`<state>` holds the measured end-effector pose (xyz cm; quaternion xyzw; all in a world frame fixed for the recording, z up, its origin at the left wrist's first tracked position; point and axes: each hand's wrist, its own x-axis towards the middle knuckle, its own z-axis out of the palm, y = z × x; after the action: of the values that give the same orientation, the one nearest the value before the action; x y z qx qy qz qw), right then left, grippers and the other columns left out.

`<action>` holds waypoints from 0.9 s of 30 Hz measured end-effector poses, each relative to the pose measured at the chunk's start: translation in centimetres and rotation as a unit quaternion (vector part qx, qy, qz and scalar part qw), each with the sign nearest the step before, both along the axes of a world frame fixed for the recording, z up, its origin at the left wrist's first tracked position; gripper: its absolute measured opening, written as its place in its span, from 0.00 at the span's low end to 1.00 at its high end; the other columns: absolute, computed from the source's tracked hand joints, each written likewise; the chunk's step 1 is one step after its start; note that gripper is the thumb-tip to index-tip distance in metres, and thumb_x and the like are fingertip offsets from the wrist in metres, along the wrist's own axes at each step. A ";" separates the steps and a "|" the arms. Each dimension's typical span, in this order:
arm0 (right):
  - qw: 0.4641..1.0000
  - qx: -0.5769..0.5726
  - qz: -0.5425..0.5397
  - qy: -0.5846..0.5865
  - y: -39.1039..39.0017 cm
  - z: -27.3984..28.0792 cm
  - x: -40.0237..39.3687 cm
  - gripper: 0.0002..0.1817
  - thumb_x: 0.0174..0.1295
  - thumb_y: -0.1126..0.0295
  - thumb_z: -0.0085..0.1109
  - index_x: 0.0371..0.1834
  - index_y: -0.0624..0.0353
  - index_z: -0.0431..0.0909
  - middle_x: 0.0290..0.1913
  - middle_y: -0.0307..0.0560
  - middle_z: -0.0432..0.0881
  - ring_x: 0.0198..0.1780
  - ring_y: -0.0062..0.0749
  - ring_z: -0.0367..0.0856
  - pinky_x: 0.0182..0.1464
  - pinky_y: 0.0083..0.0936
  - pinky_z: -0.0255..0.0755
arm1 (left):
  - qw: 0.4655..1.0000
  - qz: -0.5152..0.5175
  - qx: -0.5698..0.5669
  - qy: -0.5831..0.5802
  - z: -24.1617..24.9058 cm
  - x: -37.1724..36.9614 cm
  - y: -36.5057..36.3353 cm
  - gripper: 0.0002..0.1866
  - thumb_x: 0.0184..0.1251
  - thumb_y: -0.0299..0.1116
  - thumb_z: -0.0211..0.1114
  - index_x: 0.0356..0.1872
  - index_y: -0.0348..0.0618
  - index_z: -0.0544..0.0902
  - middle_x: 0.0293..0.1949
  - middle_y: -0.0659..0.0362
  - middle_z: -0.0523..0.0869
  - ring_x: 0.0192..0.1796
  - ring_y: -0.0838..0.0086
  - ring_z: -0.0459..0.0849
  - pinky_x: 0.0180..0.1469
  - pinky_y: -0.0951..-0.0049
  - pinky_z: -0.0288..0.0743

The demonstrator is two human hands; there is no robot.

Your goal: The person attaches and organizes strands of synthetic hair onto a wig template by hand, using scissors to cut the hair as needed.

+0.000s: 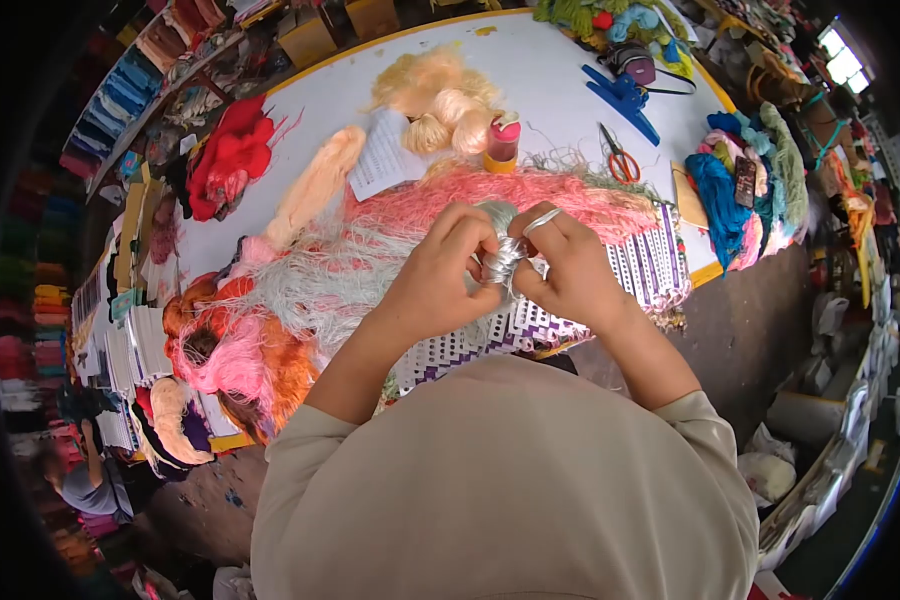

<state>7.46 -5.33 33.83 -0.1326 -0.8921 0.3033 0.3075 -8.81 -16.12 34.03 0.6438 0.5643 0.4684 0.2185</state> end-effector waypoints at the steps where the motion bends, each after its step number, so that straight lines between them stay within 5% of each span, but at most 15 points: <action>1: 1.000 -0.015 -0.009 0.003 0.0 0.1 0.1 0.15 0.44 0.76 0.60 0.39 0.64 0.76 0.33 0.53 0.76 0.31 0.47 0.78 0.34 0.36 0.75 | 1.000 0.008 0.006 -0.003 0.2 0.2 0.0 0.16 0.42 0.17 0.65 0.35 0.37 0.73 0.42 0.55 0.73 0.38 0.71 0.79 0.34 0.75 0.79; 5: 1.000 -0.026 -0.011 0.012 0.0 -0.3 0.3 0.14 0.44 0.77 0.59 0.37 0.63 0.76 0.31 0.51 0.76 0.29 0.43 0.78 0.32 0.34 0.74 | 0.998 -0.028 -0.035 0.040 1.2 -0.1 -0.2 0.14 0.44 0.18 0.63 0.32 0.38 0.69 0.37 0.56 0.71 0.30 0.70 0.77 0.32 0.73 0.75; 8: 0.993 -0.115 -0.021 0.018 0.5 -0.7 0.4 0.13 0.45 0.77 0.59 0.37 0.63 0.76 0.29 0.49 0.75 0.27 0.38 0.76 0.30 0.30 0.71 | 0.998 -0.040 -0.038 0.023 1.3 0.1 -0.1 0.13 0.45 0.19 0.63 0.31 0.38 0.68 0.35 0.57 0.70 0.29 0.71 0.76 0.31 0.72 0.74; 10: 0.946 -0.324 -0.003 0.005 0.8 -1.2 0.6 0.13 0.46 0.77 0.59 0.37 0.63 0.74 0.29 0.47 0.73 0.26 0.33 0.73 0.29 0.26 0.69 | 0.998 -0.046 -0.045 -0.001 1.0 0.2 -0.2 0.14 0.45 0.19 0.63 0.32 0.38 0.69 0.36 0.56 0.71 0.30 0.70 0.76 0.32 0.72 0.74; 13: 0.936 -0.350 -0.003 0.043 0.3 -1.2 0.6 0.14 0.47 0.81 0.56 0.41 0.62 0.74 0.28 0.39 0.68 0.28 0.22 0.66 0.32 0.18 0.65 | 1.000 -0.023 0.012 0.000 0.2 0.4 0.0 0.16 0.43 0.18 0.65 0.36 0.37 0.72 0.38 0.57 0.74 0.31 0.73 0.77 0.34 0.76 0.75; 15: 0.983 -0.182 -0.010 0.018 0.4 -0.4 1.1 0.16 0.47 0.80 0.56 0.42 0.62 0.73 0.27 0.40 0.69 0.28 0.25 0.68 0.32 0.21 0.67 | 0.999 -0.011 0.046 0.017 -0.6 0.8 -0.2 0.18 0.43 0.18 0.66 0.39 0.37 0.73 0.40 0.56 0.75 0.32 0.72 0.78 0.34 0.76 0.76; 18: 0.995 -0.093 -0.023 -0.031 0.6 0.5 1.6 0.12 0.47 0.76 0.60 0.36 0.62 0.72 0.25 0.45 0.74 0.25 0.30 0.75 0.27 0.25 0.70 | 0.990 0.008 0.112 0.084 -0.8 0.8 0.1 0.22 0.43 0.17 0.66 0.46 0.38 0.77 0.45 0.52 0.78 0.35 0.70 0.81 0.36 0.74 0.77; 20: 0.987 -0.146 -0.050 -0.042 -0.2 2.1 1.8 0.11 0.47 0.72 0.62 0.32 0.64 0.73 0.25 0.52 0.75 0.24 0.41 0.78 0.28 0.31 0.72 | 0.990 0.021 0.127 0.053 -0.8 1.1 0.0 0.21 0.44 0.18 0.66 0.44 0.37 0.78 0.44 0.52 0.79 0.35 0.69 0.81 0.36 0.73 0.78; 24: 0.986 -0.155 -0.068 -0.002 -0.9 2.3 1.9 0.10 0.46 0.73 0.62 0.31 0.65 0.73 0.23 0.51 0.75 0.22 0.37 0.78 0.26 0.31 0.71 | 0.988 0.035 0.139 0.061 0.2 1.5 0.0 0.18 0.45 0.18 0.65 0.42 0.36 0.78 0.40 0.53 0.80 0.34 0.70 0.81 0.36 0.73 0.78; 27: 0.978 -0.193 -0.072 0.030 -0.4 1.2 1.9 0.09 0.48 0.76 0.60 0.32 0.63 0.72 0.22 0.40 0.72 0.21 0.21 0.70 0.23 0.22 0.64 | 0.988 0.058 0.128 0.068 0.3 1.9 0.0 0.17 0.48 0.19 0.65 0.43 0.35 0.77 0.40 0.53 0.79 0.34 0.70 0.81 0.36 0.74 0.78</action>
<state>9.39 -5.74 35.07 -0.2446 -0.7951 0.4507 0.3238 -6.92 -16.07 34.37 0.6634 0.5496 0.5032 0.0681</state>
